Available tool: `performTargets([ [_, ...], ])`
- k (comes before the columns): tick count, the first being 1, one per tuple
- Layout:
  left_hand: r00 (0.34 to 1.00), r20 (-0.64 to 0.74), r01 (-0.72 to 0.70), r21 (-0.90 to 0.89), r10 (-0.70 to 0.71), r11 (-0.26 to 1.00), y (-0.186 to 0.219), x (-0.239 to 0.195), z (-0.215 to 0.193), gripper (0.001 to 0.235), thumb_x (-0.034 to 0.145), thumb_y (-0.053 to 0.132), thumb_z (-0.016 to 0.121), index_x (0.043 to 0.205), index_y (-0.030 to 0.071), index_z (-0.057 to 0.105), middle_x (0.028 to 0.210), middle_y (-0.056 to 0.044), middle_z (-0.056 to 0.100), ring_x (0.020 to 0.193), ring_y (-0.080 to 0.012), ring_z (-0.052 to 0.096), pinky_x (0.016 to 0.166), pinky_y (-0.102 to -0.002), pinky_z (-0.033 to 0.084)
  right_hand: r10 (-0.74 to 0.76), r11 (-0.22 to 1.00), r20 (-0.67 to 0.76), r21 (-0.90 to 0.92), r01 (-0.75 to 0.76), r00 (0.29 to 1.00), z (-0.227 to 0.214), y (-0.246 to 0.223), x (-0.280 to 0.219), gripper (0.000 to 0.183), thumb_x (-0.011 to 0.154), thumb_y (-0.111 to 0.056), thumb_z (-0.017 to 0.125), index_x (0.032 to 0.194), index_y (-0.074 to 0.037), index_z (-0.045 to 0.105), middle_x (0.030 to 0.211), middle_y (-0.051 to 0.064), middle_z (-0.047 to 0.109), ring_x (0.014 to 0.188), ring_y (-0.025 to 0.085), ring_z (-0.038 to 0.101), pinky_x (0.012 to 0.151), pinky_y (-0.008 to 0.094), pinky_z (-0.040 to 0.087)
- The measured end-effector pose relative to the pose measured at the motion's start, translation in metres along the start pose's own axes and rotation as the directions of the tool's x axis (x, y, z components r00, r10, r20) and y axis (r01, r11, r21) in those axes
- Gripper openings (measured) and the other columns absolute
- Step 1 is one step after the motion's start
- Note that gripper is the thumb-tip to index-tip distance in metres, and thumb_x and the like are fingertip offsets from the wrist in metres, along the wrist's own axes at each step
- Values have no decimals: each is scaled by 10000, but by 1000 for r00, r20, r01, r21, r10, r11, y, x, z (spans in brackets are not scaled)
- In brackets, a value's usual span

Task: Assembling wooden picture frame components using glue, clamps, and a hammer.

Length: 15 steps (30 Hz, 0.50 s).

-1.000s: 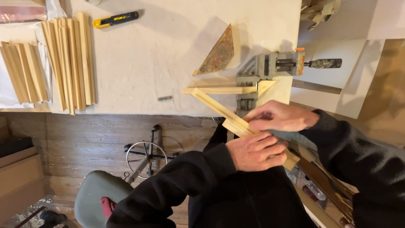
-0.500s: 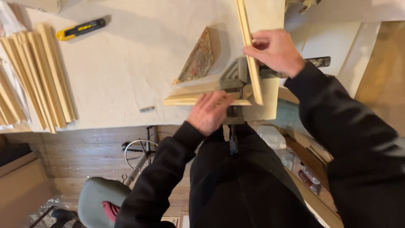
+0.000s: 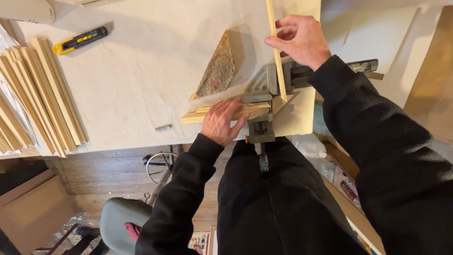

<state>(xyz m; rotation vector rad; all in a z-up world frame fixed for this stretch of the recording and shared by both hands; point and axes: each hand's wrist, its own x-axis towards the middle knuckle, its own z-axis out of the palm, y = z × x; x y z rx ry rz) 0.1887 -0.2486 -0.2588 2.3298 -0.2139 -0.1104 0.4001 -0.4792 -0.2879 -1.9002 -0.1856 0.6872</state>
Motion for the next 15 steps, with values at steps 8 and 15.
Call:
performTargets([
  [8,976,161,175,-154,-150,972,17,12,-15,261,972,279,693,1094,51,725,1153,-105,704,1033,-311,686,892,-415,547,-25,994,-66,-106,18,998,5,10,0,381,929,-215,836,1184,32,697,926,108,782,751,122,746,660,282,634],
  [15,968,-247,61,53,-46,997,-9,22,-25,129,962,120,698,1088,98,713,1151,-113,693,1097,-317,685,955,-434,564,-39,989,-47,-148,31,998,0,20,0,529,930,-220,826,1330,35,591,963,138,769,831,161,751,681,307,629],
])
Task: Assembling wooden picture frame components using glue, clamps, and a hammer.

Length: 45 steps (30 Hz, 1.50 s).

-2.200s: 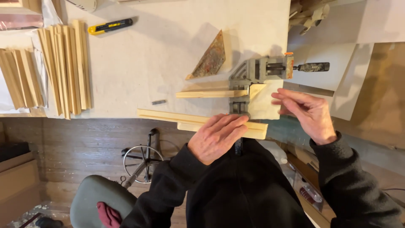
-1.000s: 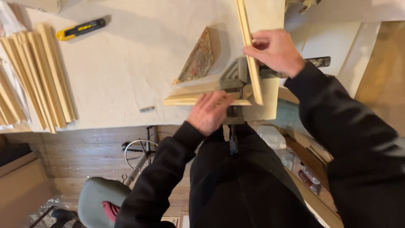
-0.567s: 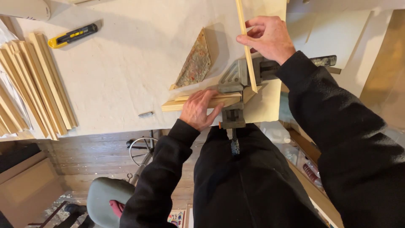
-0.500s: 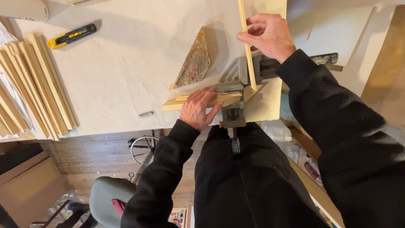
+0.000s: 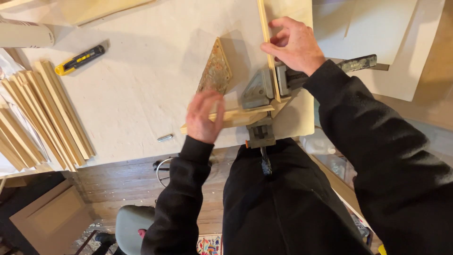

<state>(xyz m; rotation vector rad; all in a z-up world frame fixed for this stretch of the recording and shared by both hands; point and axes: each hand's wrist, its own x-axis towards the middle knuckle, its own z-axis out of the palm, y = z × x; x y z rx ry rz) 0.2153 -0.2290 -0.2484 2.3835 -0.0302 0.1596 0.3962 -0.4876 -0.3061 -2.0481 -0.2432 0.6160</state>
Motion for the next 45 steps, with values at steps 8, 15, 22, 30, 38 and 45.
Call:
performTargets([
  [8,990,21,139,-34,-138,990,-57,33,20,452,964,54,648,1412,39,585,1224,-158,689,1077,-331,692,922,-407,545,145,970,59,189,-154,988,-1,-5,-9,468,955,-157,736,1372,-9,583,1064,141,740,892,190,761,717,340,622],
  [15,870,375,492,-682,-320,541,-45,42,20,454,1040,22,593,1490,49,546,1172,-73,678,1005,-100,670,869,-256,570,171,960,12,225,-170,985,-2,-16,-18,449,958,-114,742,1367,-10,589,1064,113,749,890,152,744,695,301,646],
  [22,820,517,553,-601,-248,577,6,53,27,484,1029,57,611,1503,112,536,1028,-26,675,854,-59,649,757,-223,568,187,945,-13,276,-176,982,4,-5,-17,433,995,-134,695,1387,-10,559,1103,95,754,935,129,738,695,294,646],
  [30,772,577,593,-499,-268,633,19,51,38,478,1010,63,623,1483,119,578,989,11,657,752,-15,539,674,-199,486,119,960,-39,259,-105,992,7,10,-17,417,1014,-101,652,1394,3,514,1081,118,729,948,181,744,718,304,653],
  [38,783,552,576,-473,-285,667,4,40,59,485,1000,68,635,1480,114,587,973,7,651,740,-18,534,662,-200,481,26,996,-84,85,-19,996,11,17,-17,384,1035,-143,640,1377,5,548,1068,134,747,919,212,748,774,333,610],
  [45,819,504,543,-522,-276,657,8,35,58,458,1036,113,630,1490,82,586,1008,-42,655,767,-56,581,690,-218,506,62,995,-74,87,-55,995,5,-6,-30,377,1059,-172,613,1388,-8,529,1109,146,734,843,220,735,733,332,590],
])
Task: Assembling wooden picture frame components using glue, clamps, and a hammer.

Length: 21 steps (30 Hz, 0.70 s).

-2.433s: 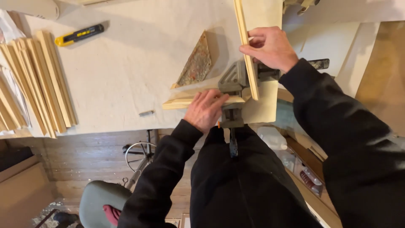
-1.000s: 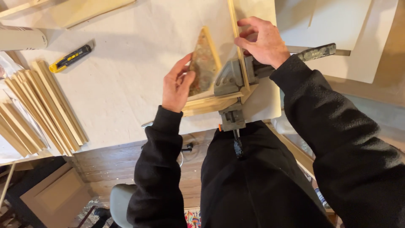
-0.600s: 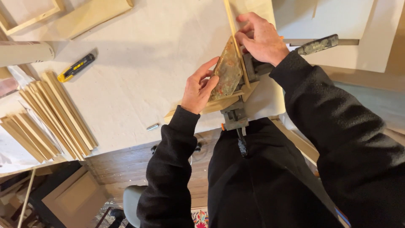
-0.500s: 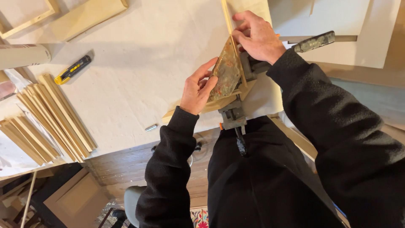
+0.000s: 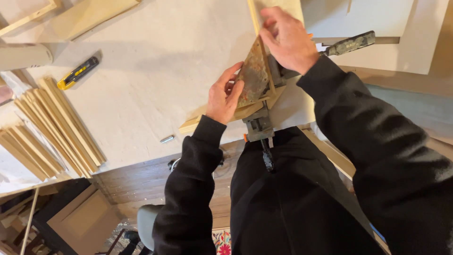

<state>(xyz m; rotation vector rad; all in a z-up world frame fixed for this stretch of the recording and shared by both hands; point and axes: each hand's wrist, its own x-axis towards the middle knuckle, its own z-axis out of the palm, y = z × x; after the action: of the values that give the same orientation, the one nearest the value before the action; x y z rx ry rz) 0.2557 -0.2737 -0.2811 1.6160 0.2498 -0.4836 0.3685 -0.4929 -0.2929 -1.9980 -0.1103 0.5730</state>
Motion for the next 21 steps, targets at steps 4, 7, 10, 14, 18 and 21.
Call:
performTargets([
  [4,998,-54,51,151,-43,987,27,-35,-27,565,993,214,674,1511,111,474,1127,-80,716,917,-122,722,778,-262,601,-248,952,-86,-208,226,965,-20,-46,-30,382,1094,-172,678,1398,12,538,1272,226,627,1087,249,668,794,370,611],
  [7,914,96,-387,491,394,780,16,-66,-58,682,916,235,806,1479,53,466,1279,-191,654,1210,-320,641,1025,-391,507,-241,923,215,-250,292,946,-27,-67,-39,457,981,-249,725,1382,-73,593,1344,180,589,1183,283,573,948,464,551],
  [10,902,216,-377,815,374,440,-5,-86,-64,741,654,349,854,1300,117,575,1255,-146,652,1183,-352,586,1022,-469,428,-473,693,554,-245,678,685,-10,-62,-46,503,837,-319,766,1292,-145,640,1354,120,605,1362,290,475,1132,589,339],
  [14,927,198,-345,785,319,515,-18,-81,-74,660,713,-27,696,1355,114,632,1269,-57,666,1221,-287,612,1068,-446,454,-445,486,677,-369,793,587,6,-68,-36,654,740,-289,803,1365,-229,621,1420,88,569,1393,305,407,1195,604,210],
  [18,946,185,-313,728,265,610,-22,-87,-77,621,717,-19,696,1323,114,661,1214,-51,667,1182,-292,620,1018,-436,476,-294,370,771,-453,811,565,13,-74,-40,697,744,-279,834,1393,-253,581,1410,102,533,1367,248,447,1248,589,202],
  [21,945,221,-326,706,242,629,-22,-81,-79,606,744,-32,681,1334,104,651,1208,-63,667,1158,-285,635,995,-423,488,-291,352,756,-485,800,587,14,-82,-45,837,671,-232,847,1461,-274,574,1325,114,557,1310,286,472,1223,581,223],
])
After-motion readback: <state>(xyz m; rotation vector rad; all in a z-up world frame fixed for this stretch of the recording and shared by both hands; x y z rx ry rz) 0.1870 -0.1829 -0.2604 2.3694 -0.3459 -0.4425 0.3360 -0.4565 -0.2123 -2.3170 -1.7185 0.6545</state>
